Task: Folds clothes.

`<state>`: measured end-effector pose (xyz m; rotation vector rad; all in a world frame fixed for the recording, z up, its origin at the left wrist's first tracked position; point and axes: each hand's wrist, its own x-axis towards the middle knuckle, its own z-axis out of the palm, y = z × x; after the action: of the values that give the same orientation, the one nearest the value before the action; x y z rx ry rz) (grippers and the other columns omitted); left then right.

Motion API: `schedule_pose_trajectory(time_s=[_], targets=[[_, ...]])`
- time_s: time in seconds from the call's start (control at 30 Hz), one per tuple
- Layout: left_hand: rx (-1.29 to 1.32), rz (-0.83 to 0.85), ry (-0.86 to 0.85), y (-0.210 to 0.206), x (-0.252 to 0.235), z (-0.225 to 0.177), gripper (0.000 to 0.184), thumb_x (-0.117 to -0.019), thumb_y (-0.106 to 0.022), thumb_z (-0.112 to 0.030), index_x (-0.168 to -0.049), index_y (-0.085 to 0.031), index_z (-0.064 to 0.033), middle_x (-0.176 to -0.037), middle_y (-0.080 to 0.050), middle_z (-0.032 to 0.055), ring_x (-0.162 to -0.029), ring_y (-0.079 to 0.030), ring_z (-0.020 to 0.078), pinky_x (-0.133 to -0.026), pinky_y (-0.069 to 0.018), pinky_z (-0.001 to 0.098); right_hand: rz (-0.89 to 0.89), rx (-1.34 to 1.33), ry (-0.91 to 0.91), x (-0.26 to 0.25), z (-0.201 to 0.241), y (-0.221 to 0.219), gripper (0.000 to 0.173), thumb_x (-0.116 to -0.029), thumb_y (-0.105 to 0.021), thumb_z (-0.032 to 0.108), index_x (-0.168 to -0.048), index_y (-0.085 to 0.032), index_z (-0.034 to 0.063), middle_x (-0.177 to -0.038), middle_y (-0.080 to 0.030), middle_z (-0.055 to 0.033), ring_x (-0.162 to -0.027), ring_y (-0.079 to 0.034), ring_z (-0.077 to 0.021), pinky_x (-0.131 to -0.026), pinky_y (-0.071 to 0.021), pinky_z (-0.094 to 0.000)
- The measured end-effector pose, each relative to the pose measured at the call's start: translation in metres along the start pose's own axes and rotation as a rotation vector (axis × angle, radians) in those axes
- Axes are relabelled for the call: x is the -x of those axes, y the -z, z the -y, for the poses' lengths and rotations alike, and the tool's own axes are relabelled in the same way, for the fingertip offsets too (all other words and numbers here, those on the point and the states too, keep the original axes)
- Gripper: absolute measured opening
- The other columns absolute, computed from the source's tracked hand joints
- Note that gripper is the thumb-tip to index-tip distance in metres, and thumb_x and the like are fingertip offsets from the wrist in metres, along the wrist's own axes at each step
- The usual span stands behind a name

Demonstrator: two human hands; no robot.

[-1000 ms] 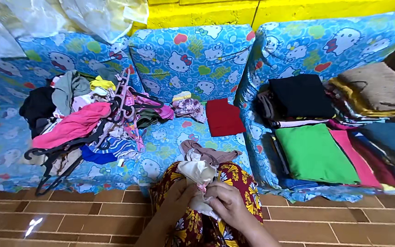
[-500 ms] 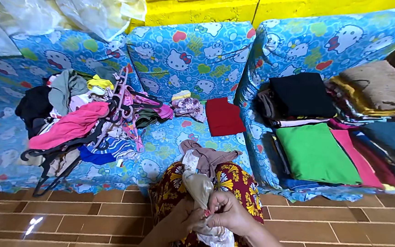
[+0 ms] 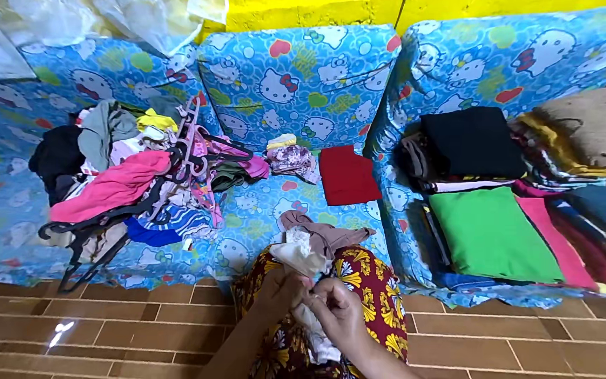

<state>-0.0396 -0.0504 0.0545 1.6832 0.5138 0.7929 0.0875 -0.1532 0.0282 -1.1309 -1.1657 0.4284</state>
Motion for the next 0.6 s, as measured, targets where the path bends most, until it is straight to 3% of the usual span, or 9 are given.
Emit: schedule_pose_trajectory(time_s=[0.1, 0.2, 0.43, 0.53, 0.6], targets=[[0.170, -0.083, -0.010, 0.005, -0.004, 0.001, 0.022, -0.1037, -0.055, -0.028, -0.089, -0.071, -0.0312, -0.086, -0.070, -0.0245, -0.081, -0.064, -0.0121, -0.076, -0.0543, 0.0130, 0.057, 0.199, 0.089, -0.008, 0.012, 0.006, 0.018, -0.0962, -0.068, 0.021, -0.096, -0.069, 0.0032, -0.081, -0.070, -0.0043, -0.076, -0.066, -0.0035, -0.074, -0.0543, -0.0161], [0.257, 0.012, -0.070, 0.008, -0.004, 0.008, 0.019, -0.1032, -0.054, -0.037, -0.097, -0.073, -0.0363, -0.092, -0.071, -0.0257, -0.085, -0.064, -0.0134, -0.079, -0.0540, 0.0115, 0.120, 0.292, 0.102, -0.011, 0.017, 0.011, 0.021, -0.0989, -0.062, 0.025, -0.094, -0.073, 0.0081, -0.085, -0.073, -0.0022, -0.083, -0.068, -0.0072, -0.081, -0.0546, -0.0224], [0.216, 0.184, -0.142, 0.015, 0.001, 0.010, 0.023, -0.1058, -0.050, -0.036, -0.102, -0.072, -0.0321, -0.098, -0.070, -0.0263, -0.091, -0.063, -0.0153, -0.083, -0.0530, 0.0104, 0.150, 0.223, 0.240, -0.020, 0.021, 0.019, 0.023, -0.1029, -0.059, 0.027, -0.091, -0.069, 0.0097, -0.081, -0.069, -0.0004, -0.084, -0.065, -0.0076, -0.087, -0.0506, -0.0221], [0.201, 0.279, -0.173, 0.017, 0.003, 0.009, 0.024, -0.1076, -0.047, -0.034, -0.104, -0.069, -0.0268, -0.099, -0.069, -0.0247, -0.093, -0.061, -0.0164, -0.084, -0.0517, 0.0093, 0.195, 0.064, 0.153, -0.020, 0.021, 0.019, 0.020, -0.0992, -0.064, 0.024, -0.090, -0.067, 0.0073, -0.084, -0.070, -0.0012, -0.087, -0.066, -0.0041, -0.086, -0.0514, -0.0188], [0.228, 0.309, -0.176, 0.016, 0.005, 0.009, 0.024, -0.1079, -0.047, -0.032, -0.107, -0.069, -0.0246, -0.101, -0.069, -0.0239, -0.094, -0.061, -0.0165, -0.084, -0.0512, 0.0089, 0.218, -0.096, 0.037, -0.018, 0.021, 0.019, 0.016, -0.0952, -0.070, 0.020, -0.089, -0.068, 0.0050, -0.085, -0.070, 0.0009, -0.085, -0.065, 0.0031, -0.079, -0.0531, -0.0129]])
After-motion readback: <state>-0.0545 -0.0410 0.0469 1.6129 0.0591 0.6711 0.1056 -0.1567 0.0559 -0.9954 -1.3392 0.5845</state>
